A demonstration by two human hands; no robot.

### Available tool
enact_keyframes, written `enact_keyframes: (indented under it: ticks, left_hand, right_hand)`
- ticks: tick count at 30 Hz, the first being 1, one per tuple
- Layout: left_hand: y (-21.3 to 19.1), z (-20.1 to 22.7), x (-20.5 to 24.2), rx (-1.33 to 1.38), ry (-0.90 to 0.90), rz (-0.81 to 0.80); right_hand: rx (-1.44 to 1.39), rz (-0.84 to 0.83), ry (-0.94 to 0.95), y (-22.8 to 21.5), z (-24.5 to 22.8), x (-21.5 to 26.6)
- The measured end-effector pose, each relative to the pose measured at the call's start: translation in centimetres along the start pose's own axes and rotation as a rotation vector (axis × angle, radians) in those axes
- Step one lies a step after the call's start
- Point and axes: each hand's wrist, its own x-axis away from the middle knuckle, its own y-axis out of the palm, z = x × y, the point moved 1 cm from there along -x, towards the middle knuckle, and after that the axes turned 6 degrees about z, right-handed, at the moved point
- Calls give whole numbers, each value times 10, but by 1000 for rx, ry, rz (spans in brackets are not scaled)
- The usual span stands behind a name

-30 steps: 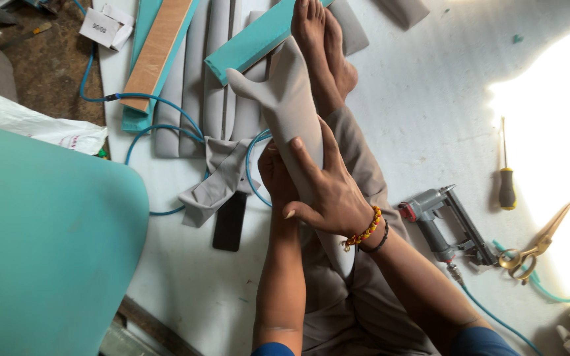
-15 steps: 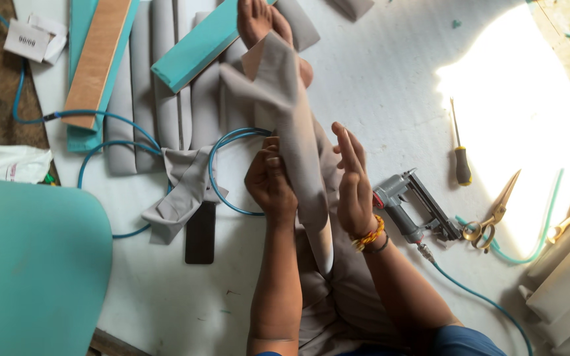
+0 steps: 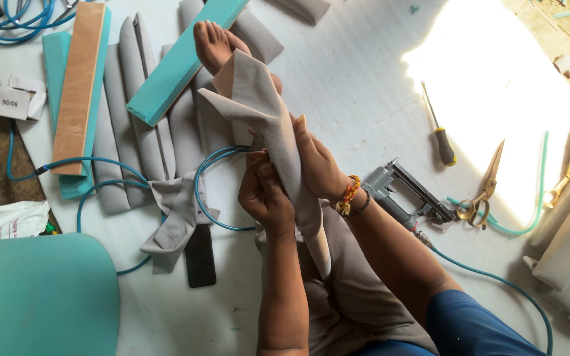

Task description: The person wraps a rectangular foam piece with gray fabric and secures it using a pneumatic staple gun. They repeatedly pull the fabric taut, staple along the edges, and adjust the foam orientation to cover all sides.

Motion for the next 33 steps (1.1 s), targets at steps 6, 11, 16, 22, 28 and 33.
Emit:
enact_keyframes:
  ticks: [6,11,16,22,28,33]
  left_hand:
    - [5,0,4,52,-75,-15]
    - [16,-10,7,-20,-60,28]
    - [21,-10,7,-106,5,14]
    - [20,-10,-4,-267,3,21]
    - [15,-16,-13,-229,38,45]
    - [18,-17,-8,-267,63,13]
  right_hand:
    - [487,135,-341,24,-37,14]
    - [807,311,-437,45,-66,26]
    - [925,487,-245,57,-71,21]
    - [340,94,-221,-7,-57,22]
    - [1325,591,69,-133,2,103]
    - [1821,534,114,-197,77,195]
